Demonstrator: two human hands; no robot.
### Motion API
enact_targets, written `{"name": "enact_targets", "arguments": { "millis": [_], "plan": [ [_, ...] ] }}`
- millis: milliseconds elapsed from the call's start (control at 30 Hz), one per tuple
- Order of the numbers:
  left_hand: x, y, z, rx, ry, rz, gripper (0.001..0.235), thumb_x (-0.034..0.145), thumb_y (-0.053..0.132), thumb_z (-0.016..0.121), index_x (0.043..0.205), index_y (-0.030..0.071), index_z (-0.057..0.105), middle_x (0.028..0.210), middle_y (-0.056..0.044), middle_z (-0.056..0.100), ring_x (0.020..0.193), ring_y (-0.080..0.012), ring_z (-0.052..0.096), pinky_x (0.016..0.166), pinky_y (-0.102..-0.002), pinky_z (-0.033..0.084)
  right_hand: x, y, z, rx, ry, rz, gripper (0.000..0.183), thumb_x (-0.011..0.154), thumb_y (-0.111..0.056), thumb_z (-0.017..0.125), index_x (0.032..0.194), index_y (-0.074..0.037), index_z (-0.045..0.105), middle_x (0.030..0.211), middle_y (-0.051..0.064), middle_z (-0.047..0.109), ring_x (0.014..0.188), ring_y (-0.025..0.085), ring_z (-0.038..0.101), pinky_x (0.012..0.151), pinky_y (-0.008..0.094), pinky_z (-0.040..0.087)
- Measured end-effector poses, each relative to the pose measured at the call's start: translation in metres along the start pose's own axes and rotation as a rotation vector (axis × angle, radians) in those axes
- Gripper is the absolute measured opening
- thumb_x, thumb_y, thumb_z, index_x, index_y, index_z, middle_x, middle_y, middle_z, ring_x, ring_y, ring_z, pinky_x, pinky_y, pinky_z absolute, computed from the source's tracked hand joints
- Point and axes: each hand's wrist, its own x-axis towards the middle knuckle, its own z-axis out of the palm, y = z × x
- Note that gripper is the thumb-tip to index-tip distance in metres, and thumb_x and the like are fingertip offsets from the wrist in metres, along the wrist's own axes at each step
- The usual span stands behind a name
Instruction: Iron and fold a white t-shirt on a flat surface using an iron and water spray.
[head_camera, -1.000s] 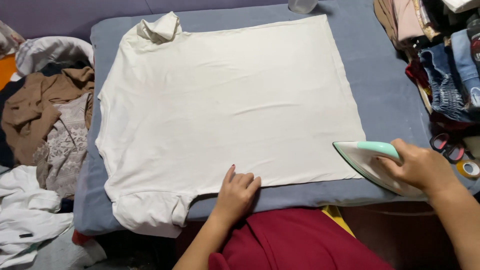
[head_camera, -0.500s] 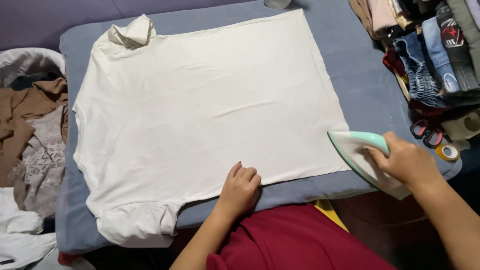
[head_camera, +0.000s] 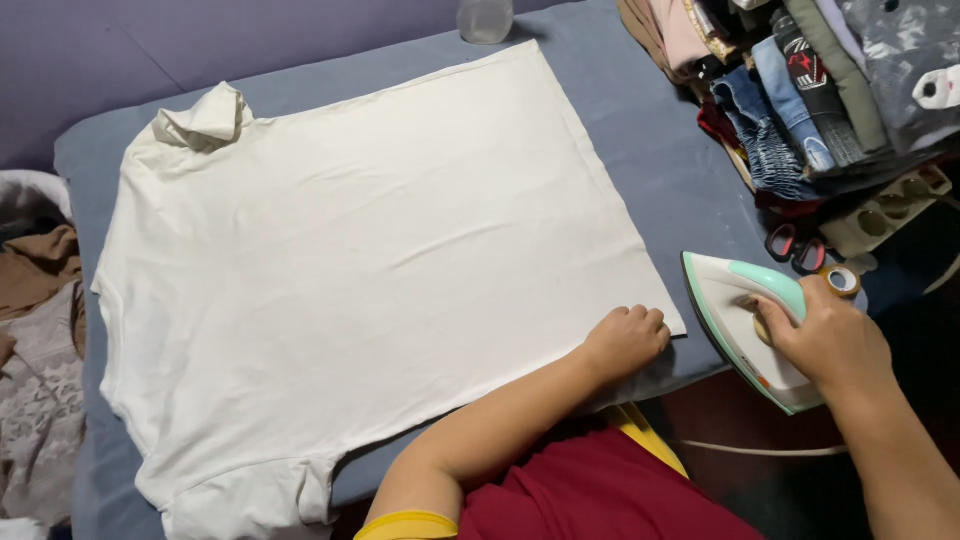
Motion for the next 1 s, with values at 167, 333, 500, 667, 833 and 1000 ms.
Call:
{"name": "enact_targets", "arguments": {
  "millis": [167, 333, 500, 667, 833, 1000],
  "plan": [
    [0.022, 0.016, 0.033, 0.001, 0.071, -0.029, 0.005, 0.081, 0.015, 0.065, 0.081, 0.011, 0.062, 0.079, -0.005, 0.063, 0.068, -0.0188, 0.066, 0.05, -0.032, 0.051, -0.013, 0.017, -0.003, -0.01, -0.003, 0.05, 0.051, 0.097, -0.056, 0.07, 0.107, -0.006, 0.066, 0.073, 0.02, 0.072, 0.067, 0.038, 0.073, 0.064, 0.047, 0.059],
    [0.029, 0.022, 0.037, -0.033, 0.048, -0.067, 0.005, 0.082, 0.015, 0.065, 0.082, 0.011, 0.062, 0.08, -0.006, 0.064, 0.07, -0.0196, 0.068, 0.052, -0.032, 0.053, -0.014, 0.018, -0.003, 0.024, 0.008, 0.036, 0.05, 0.096, -0.055, 0.071, 0.104, -0.006, 0.065, 0.071, 0.019, 0.071, 0.063, 0.036, 0.073, 0.062, 0.046, 0.059],
    [0.001, 0.033, -0.016, -0.273, 0.061, 0.041, 0.009, 0.082, 0.015, 0.064, 0.089, 0.009, 0.064, 0.093, -0.008, 0.066, 0.086, -0.0241, 0.069, 0.064, -0.034, 0.056, -0.006, 0.003, -0.005, 0.092, -0.045, -0.034, 0.047, 0.094, -0.052, 0.071, 0.101, -0.007, 0.064, 0.072, 0.018, 0.071, 0.064, 0.035, 0.073, 0.057, 0.045, 0.058],
    [-0.043, 0.01, -0.085, -0.496, 0.053, 0.117, 0.013, 0.086, 0.016, 0.064, 0.093, 0.005, 0.064, 0.1, -0.009, 0.065, 0.094, -0.0283, 0.066, 0.08, -0.04, 0.056, 0.002, -0.026, -0.019, 0.196, -0.031, -0.19, 0.043, 0.088, -0.05, 0.072, 0.095, -0.009, 0.062, 0.081, 0.016, 0.073, 0.07, 0.038, 0.072, 0.061, 0.049, 0.057],
    [-0.095, -0.017, -0.124, -0.054, 0.132, -0.139, 0.015, 0.079, 0.01, 0.065, 0.092, 0.005, 0.064, 0.098, -0.01, 0.065, 0.087, -0.0247, 0.063, 0.074, -0.036, 0.052, 0.012, -0.042, -0.016, 0.154, -0.134, -0.377, 0.041, 0.083, -0.047, 0.075, 0.09, -0.009, 0.063, 0.074, 0.014, 0.071, 0.068, 0.036, 0.072, 0.061, 0.047, 0.057],
    [-0.132, -0.015, -0.128, -0.051, 0.045, -0.234, 0.009, 0.078, 0.009, 0.067, 0.085, 0.007, 0.062, 0.085, -0.006, 0.06, 0.077, -0.0224, 0.06, 0.065, -0.035, 0.049, 0.026, -0.047, -0.028, 0.386, -0.121, -0.752, 0.031, 0.07, -0.034, 0.08, 0.081, -0.009, 0.064, 0.071, 0.01, 0.069, 0.063, 0.034, 0.069, 0.055, 0.046, 0.054]
  ]
}}
